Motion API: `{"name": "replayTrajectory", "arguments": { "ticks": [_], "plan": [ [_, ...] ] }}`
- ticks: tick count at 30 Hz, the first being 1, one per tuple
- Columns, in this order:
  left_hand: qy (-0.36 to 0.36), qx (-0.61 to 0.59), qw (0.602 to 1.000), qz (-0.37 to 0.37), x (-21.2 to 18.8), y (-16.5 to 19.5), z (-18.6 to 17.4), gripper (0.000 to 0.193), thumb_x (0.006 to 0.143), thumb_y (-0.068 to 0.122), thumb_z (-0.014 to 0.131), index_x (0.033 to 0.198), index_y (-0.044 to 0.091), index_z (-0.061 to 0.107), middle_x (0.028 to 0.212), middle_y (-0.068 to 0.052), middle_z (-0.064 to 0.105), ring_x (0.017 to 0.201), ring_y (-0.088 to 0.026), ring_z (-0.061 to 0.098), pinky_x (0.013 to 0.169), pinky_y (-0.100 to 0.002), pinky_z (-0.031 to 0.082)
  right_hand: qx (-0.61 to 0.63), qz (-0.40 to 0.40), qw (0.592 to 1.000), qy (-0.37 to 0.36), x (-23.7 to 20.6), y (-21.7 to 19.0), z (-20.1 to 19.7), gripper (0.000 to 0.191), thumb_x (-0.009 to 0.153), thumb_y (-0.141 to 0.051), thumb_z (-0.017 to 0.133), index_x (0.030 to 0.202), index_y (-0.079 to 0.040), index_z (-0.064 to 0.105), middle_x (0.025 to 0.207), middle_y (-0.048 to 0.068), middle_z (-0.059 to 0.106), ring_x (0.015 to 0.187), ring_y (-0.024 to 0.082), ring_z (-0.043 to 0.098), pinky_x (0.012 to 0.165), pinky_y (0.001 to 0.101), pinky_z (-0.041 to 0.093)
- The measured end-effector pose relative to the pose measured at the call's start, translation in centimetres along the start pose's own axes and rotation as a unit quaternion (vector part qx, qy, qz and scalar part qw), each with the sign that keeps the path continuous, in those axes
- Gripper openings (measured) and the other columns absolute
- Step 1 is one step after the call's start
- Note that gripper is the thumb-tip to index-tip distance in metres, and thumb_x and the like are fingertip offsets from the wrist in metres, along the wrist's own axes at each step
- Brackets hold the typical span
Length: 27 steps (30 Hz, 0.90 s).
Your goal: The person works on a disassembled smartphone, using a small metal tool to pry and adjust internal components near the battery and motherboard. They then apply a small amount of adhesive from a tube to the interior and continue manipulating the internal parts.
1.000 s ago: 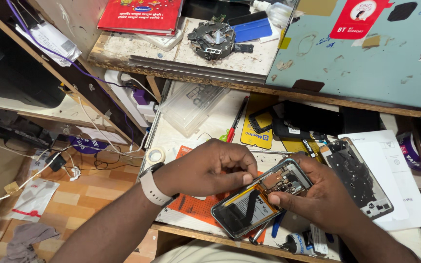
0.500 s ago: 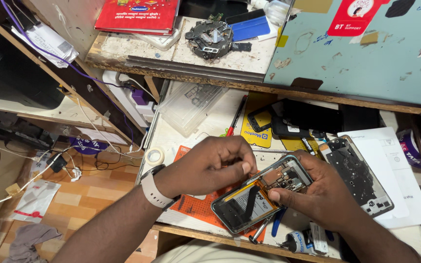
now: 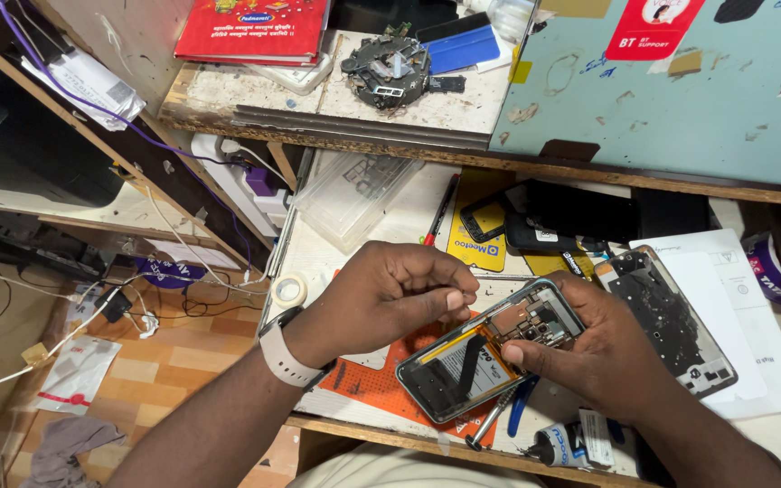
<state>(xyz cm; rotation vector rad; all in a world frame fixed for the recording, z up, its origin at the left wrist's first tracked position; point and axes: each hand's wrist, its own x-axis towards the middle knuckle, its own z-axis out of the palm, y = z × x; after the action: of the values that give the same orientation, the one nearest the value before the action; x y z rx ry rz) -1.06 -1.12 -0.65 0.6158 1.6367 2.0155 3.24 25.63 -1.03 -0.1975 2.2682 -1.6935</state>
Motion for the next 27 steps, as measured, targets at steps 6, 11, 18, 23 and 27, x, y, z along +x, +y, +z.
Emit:
{"name": "replayTrajectory", "arguments": {
  "ticks": [6,11,18,23,27],
  "plan": [
    [0.03,0.182,0.979,0.081,-0.4,0.7,0.0,0.013,0.098,0.009,0.069,0.104,0.002,0.076,0.099,-0.006,0.069,0.074,-0.007,0.066,0.065,-0.022,0.055,0.012,-0.011,1.0,0.004,0.0,0.3,0.0,0.04,0.075,-0.021,0.086,0.105,-0.001,0.069,0.091,0.01,0.078,0.084,0.012,0.071,0.072,0.0318,0.06],
    [0.0,0.26,0.951,0.166,-0.6,1.0,0.1,0.013,0.096,0.007,0.07,0.107,0.003,0.077,0.093,-0.003,0.072,0.082,-0.005,0.067,0.072,-0.022,0.054,0.018,-0.012,1.0,0.015,-0.1,0.3,0.2,0.034,0.076,-0.016,0.085,0.104,-0.003,0.07,0.094,0.008,0.078,0.087,0.01,0.07,0.076,0.0299,0.059],
    [0.012,0.132,0.99,0.037,-0.7,0.8,0.9,0.006,0.094,0.008,0.071,0.097,0.004,0.074,0.077,0.003,0.07,0.067,0.001,0.057,0.057,-0.02,0.046,-0.018,0.017,0.999,0.026,-0.2,0.0,0.6,0.032,0.074,-0.017,0.085,0.1,-0.003,0.072,0.092,0.009,0.079,0.084,0.012,0.072,0.073,0.0313,0.06],
    [0.003,0.192,0.981,0.035,-0.6,1.3,0.8,0.008,0.093,0.009,0.072,0.096,0.004,0.077,0.071,0.004,0.069,0.062,0.001,0.054,0.054,-0.02,0.042,-0.003,0.015,1.0,0.025,-0.2,0.0,0.6,0.035,0.074,-0.018,0.085,0.102,-0.003,0.071,0.094,0.01,0.077,0.087,0.013,0.072,0.074,0.0322,0.061],
    [0.011,0.189,0.982,0.018,-0.6,1.4,1.0,0.008,0.094,0.01,0.072,0.095,0.004,0.077,0.066,0.004,0.065,0.058,0.001,0.049,0.05,-0.02,0.037,0.023,0.023,0.999,0.02,-0.2,0.1,0.6,0.036,0.074,-0.018,0.084,0.104,-0.003,0.07,0.094,0.01,0.078,0.088,0.013,0.073,0.074,0.0326,0.062]
  ]
}}
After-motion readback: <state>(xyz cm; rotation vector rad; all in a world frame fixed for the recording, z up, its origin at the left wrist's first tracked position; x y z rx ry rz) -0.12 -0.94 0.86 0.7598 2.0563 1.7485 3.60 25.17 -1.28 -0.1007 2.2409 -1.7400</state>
